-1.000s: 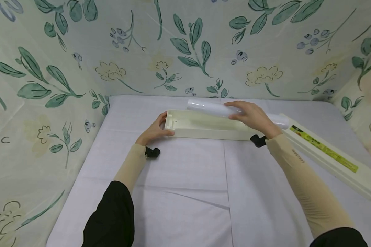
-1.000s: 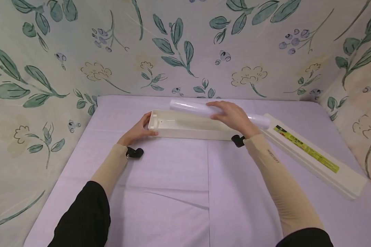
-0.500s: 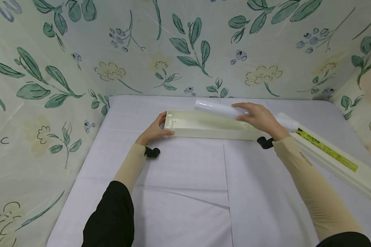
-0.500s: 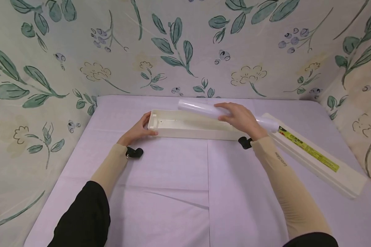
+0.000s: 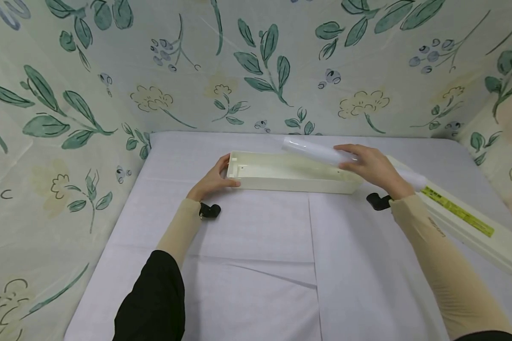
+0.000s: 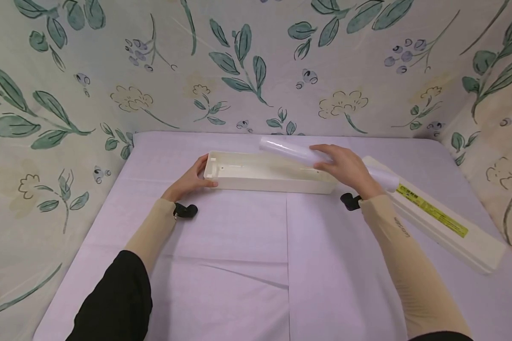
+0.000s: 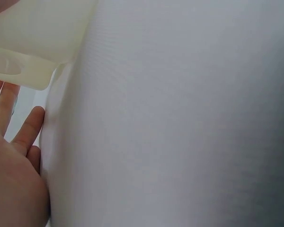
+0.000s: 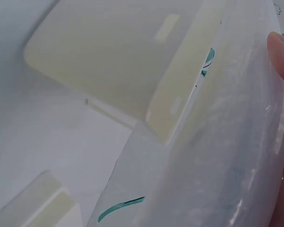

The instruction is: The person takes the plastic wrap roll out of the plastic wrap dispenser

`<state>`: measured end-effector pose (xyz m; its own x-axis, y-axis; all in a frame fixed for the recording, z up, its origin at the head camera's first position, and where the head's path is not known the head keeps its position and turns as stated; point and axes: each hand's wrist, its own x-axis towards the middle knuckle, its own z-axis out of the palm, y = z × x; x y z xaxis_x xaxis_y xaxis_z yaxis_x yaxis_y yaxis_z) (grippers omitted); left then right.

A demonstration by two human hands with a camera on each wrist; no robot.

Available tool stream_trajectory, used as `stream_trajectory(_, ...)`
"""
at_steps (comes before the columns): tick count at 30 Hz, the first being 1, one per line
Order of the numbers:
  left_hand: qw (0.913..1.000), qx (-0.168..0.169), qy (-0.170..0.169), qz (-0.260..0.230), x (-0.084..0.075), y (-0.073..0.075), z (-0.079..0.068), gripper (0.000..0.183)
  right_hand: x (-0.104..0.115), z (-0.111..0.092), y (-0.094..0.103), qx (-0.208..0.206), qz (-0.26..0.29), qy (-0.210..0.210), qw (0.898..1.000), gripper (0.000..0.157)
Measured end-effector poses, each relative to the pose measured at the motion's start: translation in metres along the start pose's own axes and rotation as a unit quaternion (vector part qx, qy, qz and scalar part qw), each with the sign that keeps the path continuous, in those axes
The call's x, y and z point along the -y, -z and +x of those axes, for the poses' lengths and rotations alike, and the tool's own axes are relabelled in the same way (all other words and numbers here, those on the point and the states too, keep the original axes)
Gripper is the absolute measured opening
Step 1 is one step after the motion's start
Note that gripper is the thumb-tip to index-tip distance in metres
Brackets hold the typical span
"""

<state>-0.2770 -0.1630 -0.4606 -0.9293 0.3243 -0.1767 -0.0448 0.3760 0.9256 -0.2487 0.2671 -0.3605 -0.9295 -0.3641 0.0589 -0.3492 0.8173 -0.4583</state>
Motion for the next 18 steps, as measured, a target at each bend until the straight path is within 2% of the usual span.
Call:
stream_trajectory(11, 1.0000, -0.001, 0.004, -0.002, -0.002, 0.000, -0.002, 0.105, -0.013, -0.014, 0.006, -0.011, -0.008, -0.019, 1.000, 0.054)
stream_trajectory(18, 1.0000, 0.000, 0.005, -0.005, -0.002, 0.000, -0.002, 0.105, -0.026, -0.025, 0.009, -0.030, -0.005, -0.010, 0.999, 0.054)
